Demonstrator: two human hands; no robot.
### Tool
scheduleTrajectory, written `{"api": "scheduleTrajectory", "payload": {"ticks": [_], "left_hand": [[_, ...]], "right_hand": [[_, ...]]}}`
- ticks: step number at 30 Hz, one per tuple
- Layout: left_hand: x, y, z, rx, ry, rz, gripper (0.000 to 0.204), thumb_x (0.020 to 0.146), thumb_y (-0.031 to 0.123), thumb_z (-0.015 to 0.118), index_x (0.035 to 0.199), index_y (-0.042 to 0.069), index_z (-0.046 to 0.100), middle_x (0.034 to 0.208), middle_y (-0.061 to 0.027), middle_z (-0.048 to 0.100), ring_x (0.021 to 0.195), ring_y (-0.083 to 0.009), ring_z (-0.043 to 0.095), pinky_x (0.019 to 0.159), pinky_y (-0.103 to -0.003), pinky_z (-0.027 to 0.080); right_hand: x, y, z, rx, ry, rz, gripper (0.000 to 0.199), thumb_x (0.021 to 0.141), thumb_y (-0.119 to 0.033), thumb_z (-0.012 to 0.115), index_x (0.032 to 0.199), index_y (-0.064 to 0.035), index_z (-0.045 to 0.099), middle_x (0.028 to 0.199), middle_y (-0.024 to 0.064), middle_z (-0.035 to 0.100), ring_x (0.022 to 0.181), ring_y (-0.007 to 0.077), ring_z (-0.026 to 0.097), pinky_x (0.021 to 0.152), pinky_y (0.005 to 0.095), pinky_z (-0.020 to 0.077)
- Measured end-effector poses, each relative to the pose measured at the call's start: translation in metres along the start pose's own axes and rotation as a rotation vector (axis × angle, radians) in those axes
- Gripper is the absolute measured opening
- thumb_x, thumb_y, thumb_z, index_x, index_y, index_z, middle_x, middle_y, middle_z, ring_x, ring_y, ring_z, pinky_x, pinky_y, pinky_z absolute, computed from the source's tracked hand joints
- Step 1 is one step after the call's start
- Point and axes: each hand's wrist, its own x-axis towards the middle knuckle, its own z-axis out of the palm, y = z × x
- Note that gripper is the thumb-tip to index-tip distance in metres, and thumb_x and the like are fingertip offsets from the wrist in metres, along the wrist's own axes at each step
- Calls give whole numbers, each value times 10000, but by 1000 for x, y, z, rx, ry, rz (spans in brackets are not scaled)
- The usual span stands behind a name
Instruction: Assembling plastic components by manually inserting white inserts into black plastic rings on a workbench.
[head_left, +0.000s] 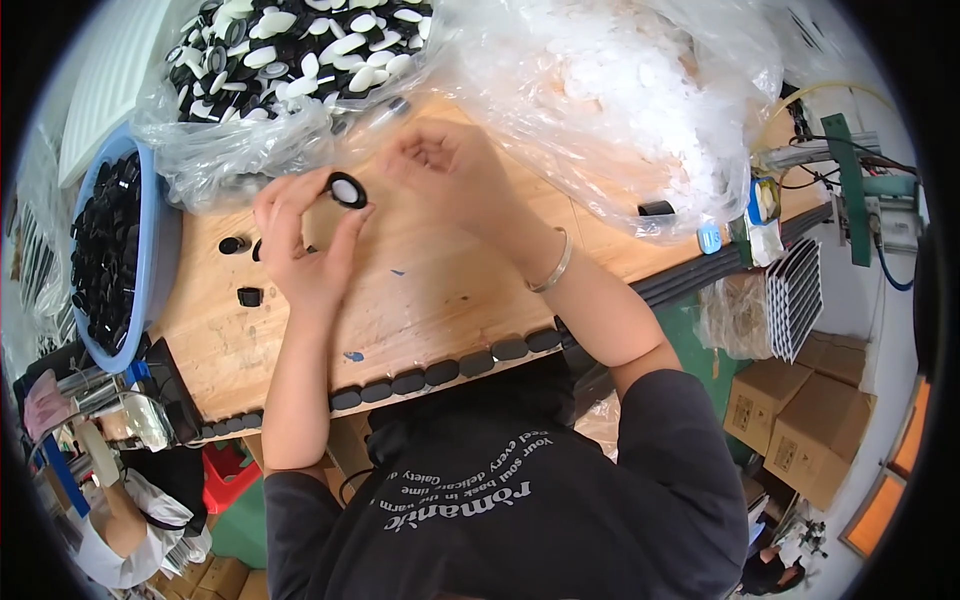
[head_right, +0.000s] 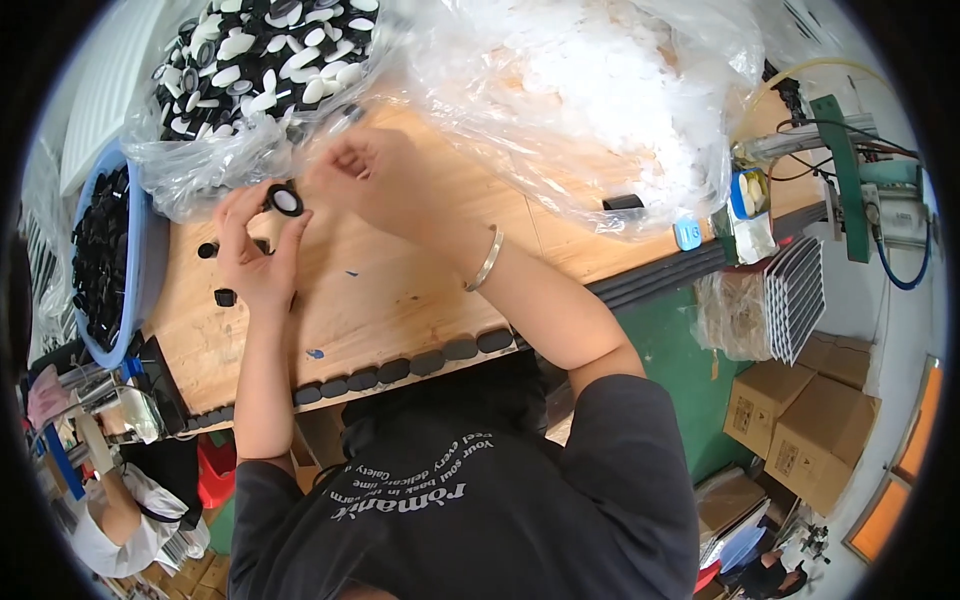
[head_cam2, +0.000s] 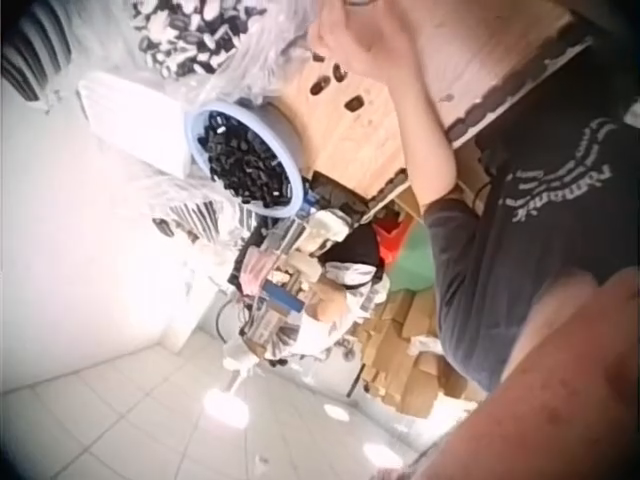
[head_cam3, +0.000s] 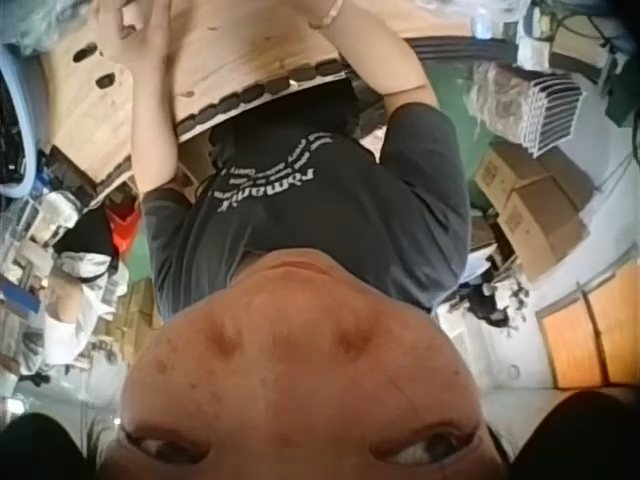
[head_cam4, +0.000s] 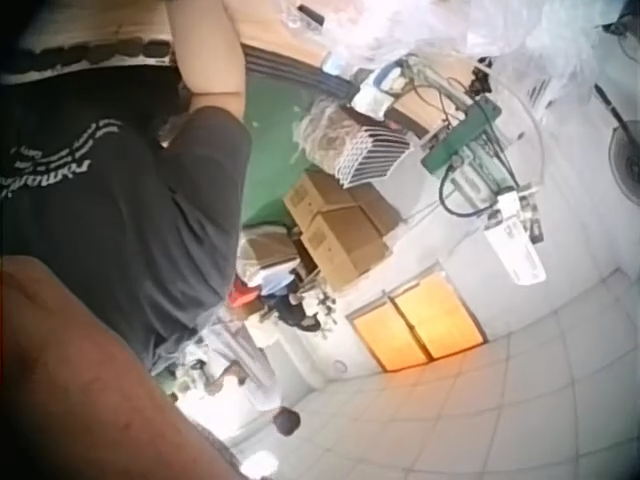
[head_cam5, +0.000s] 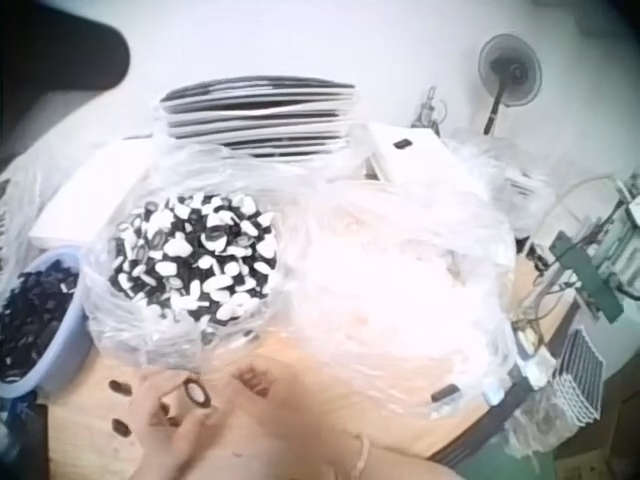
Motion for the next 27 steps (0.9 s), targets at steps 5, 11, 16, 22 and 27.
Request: {"api": "scheduleTrajectory", "payload": {"ticks": [5,11,16,22,27], "left_hand": [[2,4,-9,-63,56,-62,425,608,3,804,1006,1,654,990,-73,649,986,-245,530,872,-343,427],[0,10,-2,-117,42,-71,419,610,22,811,998,11,655,962,-81,645,964,-245,535,859,-336,430],[0,12,-3,-98,-7,-58,415,603,44,820,982,20,654,948,-86,644,939,-265,539,844,-350,427],[1,9,-3,-82,-8,-58,401,602,41,817,969,33,657,942,-74,647,949,-266,544,844,-355,430],[2,11,-3,-112,-13,-62,398,600,42,815,966,35,659,953,-75,651,952,-269,554,843,-364,442]], "right_hand": [[9,-40,-54,-22,463,-266,104,853,-96,642,901,-9,672,773,-1,633,620,40,512,569,191,415],[6,-59,-165,-121,775,-408,102,844,-91,650,906,-15,677,788,17,642,658,76,548,600,210,446],[13,-37,-187,-1202,471,-127,118,811,-31,625,908,-20,691,884,86,683,734,182,627,679,288,501],[22,-9,-200,-1410,189,24,183,742,-84,667,920,-58,698,936,143,673,778,285,648,715,356,511],[26,-21,-178,-1601,341,63,89,745,-121,643,815,-79,677,1001,129,650,872,315,621,753,393,510]]}}
